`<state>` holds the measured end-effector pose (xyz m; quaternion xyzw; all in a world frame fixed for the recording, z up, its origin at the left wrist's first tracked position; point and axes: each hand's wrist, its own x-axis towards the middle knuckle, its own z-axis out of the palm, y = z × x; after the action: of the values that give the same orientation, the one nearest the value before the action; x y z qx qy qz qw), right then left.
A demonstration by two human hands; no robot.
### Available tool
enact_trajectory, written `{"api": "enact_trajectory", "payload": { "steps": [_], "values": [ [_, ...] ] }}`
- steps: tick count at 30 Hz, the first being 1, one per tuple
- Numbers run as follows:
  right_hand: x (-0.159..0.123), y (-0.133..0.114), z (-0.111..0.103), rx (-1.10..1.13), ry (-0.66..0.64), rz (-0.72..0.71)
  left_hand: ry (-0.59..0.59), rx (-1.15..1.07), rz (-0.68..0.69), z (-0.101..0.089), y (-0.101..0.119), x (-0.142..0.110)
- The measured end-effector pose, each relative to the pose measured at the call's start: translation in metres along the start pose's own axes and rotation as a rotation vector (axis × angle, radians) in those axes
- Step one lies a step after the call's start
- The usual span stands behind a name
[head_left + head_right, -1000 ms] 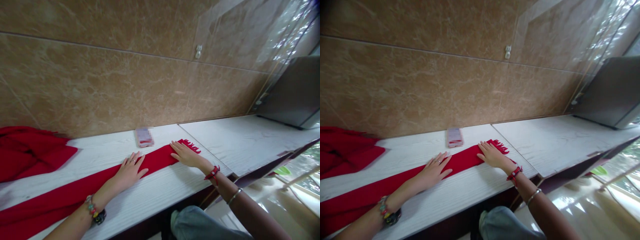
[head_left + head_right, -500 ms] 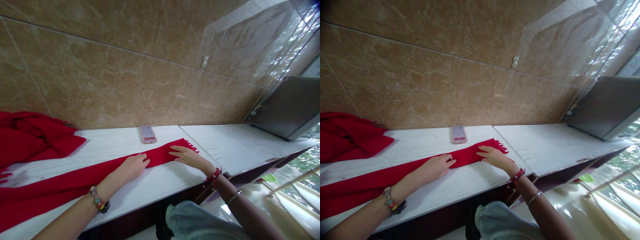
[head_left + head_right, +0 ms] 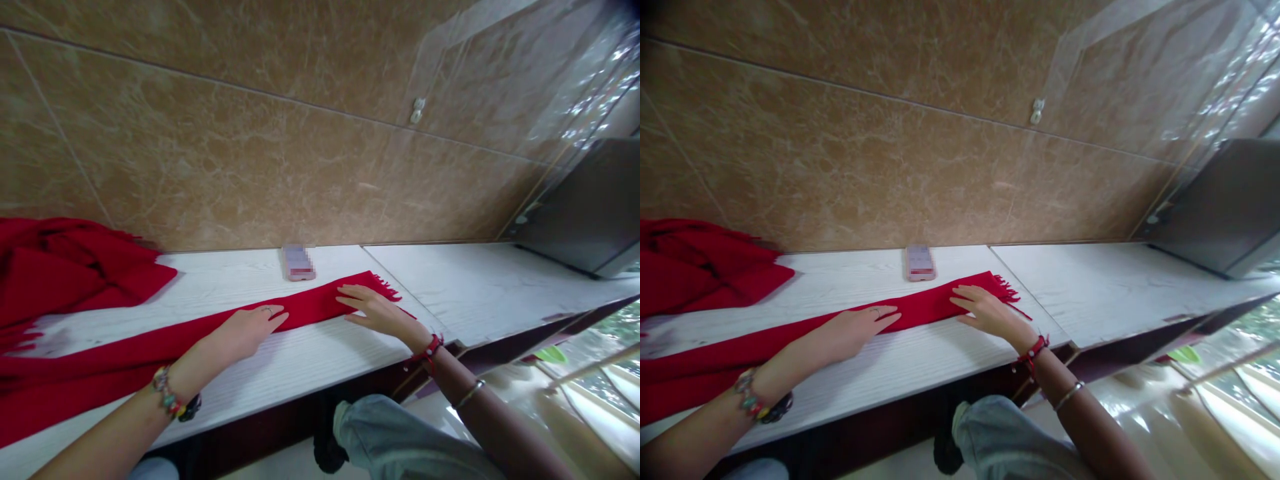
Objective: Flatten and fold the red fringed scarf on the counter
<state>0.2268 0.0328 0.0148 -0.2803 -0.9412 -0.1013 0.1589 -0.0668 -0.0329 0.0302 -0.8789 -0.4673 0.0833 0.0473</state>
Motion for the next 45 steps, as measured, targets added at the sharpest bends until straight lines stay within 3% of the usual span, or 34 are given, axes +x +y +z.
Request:
{"api": "enact_trajectory", "payload": {
  "steps": [9,17,22,30,35,38,45],
  "values": [
    [0.051,-0.073,0.028,0.164,0.023,-0.068,0.013,-0.002,-0.081,0.014,-0.013,-0.022],
    [0.093,-0.098,0.034,0.244,-0.034,-0.085,0.004,-0.023,-0.114,0.026,-0.03,-0.066],
    [0.115,-0.113,0.044,0.246,-0.092,-0.117,-0.075,-0.028,-0.192,0.022,-0.039,-0.09],
    [0.114,-0.118,0.057,0.248,-0.1,-0.129,-0.084,0.034,-0.274,0.018,-0.046,-0.114],
    [0.11,-0.118,0.058,0.293,0.061,-0.108,0.028,0.096,-0.17,0.016,-0.043,-0.114],
    [0.108,-0.12,0.055,0.331,0.148,-0.203,0.08,0.132,-0.104,0.017,-0.046,-0.113],
    [0.106,-0.121,0.056,0.349,0.12,-0.334,0.095,0.128,-0.038,0.021,-0.048,-0.113]
  ]
}}
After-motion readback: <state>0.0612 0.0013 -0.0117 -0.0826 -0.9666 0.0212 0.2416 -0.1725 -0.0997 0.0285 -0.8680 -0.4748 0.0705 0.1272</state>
